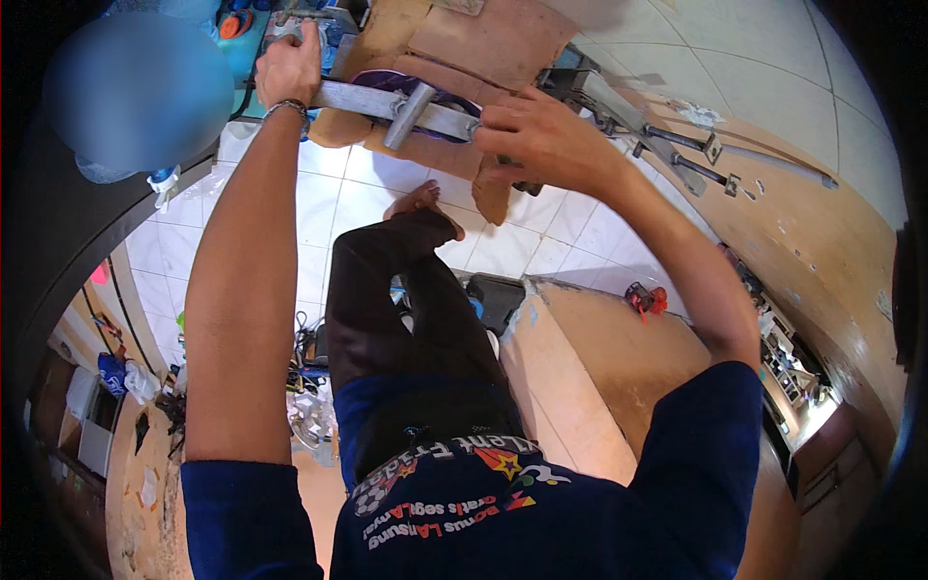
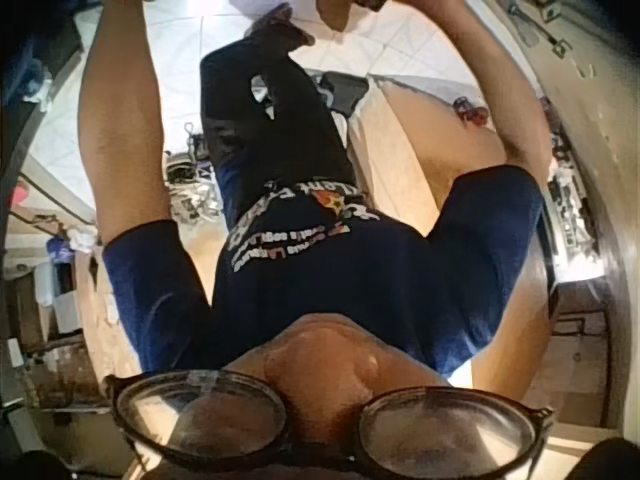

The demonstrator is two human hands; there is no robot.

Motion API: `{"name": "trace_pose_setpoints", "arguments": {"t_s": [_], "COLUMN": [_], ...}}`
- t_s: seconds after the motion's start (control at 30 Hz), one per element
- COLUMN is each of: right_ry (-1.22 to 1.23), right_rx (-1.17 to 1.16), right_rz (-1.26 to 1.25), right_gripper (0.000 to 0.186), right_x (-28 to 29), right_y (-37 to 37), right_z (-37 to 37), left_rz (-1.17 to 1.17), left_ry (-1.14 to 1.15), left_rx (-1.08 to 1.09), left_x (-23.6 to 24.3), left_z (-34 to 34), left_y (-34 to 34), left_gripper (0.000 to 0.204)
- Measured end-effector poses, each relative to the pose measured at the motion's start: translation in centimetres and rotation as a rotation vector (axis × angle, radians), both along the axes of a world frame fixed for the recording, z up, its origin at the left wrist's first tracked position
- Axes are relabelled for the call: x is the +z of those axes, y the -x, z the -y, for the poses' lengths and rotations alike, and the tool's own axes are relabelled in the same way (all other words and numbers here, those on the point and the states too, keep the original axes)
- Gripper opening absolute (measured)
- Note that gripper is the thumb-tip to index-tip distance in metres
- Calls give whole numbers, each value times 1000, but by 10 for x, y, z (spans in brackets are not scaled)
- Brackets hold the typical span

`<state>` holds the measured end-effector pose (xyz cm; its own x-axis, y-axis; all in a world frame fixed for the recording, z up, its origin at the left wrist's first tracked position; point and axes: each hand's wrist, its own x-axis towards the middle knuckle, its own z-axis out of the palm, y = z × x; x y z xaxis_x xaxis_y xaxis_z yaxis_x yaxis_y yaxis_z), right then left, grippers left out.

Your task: Repairing a shoe by using a manual press to bond the sole.

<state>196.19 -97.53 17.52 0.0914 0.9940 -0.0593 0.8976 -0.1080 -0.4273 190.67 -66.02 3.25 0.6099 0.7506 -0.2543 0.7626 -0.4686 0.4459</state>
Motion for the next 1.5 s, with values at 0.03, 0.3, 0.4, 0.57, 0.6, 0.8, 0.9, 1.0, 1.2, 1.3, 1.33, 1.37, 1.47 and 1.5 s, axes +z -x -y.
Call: {"name": "trace_pose_setpoints", "arguments": {"t_s": [0.03,0.3,0.4,0.57,0.6,0.8,0.9,1.0,1.2,1.3,1.33,1.37,1.47,1.5], "right_ry": [92,56,39,180,135,193,154,36,-109,-69,-70,-92,-143,-169], "right_rx": [64,425,63,-67,-127,-128,67,220,117,36,36,7,-62,-99], "right_rz": [-113,161,44,-14,9,-92,-16,83,30,-19,-20,18,19,-20], "right_gripper": [23,26,22,17,19,23,25,22,19,16,16,17,21,24], "right_x": [7,-4,-9,-7,-9,-1,-2,-9,-18,-26,-28,-31,-41,-44], "right_y": [-7,-8,-12,-29,-25,2,-2,-10,-5,-6,-4,-1,-10,-14], "right_z": [-4,-23,-40,-1,12,46,33,10,-18,-6,-6,-7,-6,-3], "left_rz": [9,-2,-1,119,120,143,23,-4,36,13,12,9,21,36], "left_ry": [1,35,40,60,60,29,-23,-42,-42,-34,-34,-38,-39,-34], "left_rx": [-12,15,4,32,33,-3,-25,-7,-14,-33,-34,-24,-11,-4], "left_x": [0,8,8,28,30,15,-3,-8,-7,-8,-8,-7,-7,-8], "left_z": [2,4,6,19,20,10,-1,-2,-2,-4,-3,-4,-3,-2], "left_y": [-1,-1,2,2,1,2,0,0,1,2,3,3,3,3], "left_gripper": [65,66,67,54,54,54,68,68,69,67,67,68,69,70]}}
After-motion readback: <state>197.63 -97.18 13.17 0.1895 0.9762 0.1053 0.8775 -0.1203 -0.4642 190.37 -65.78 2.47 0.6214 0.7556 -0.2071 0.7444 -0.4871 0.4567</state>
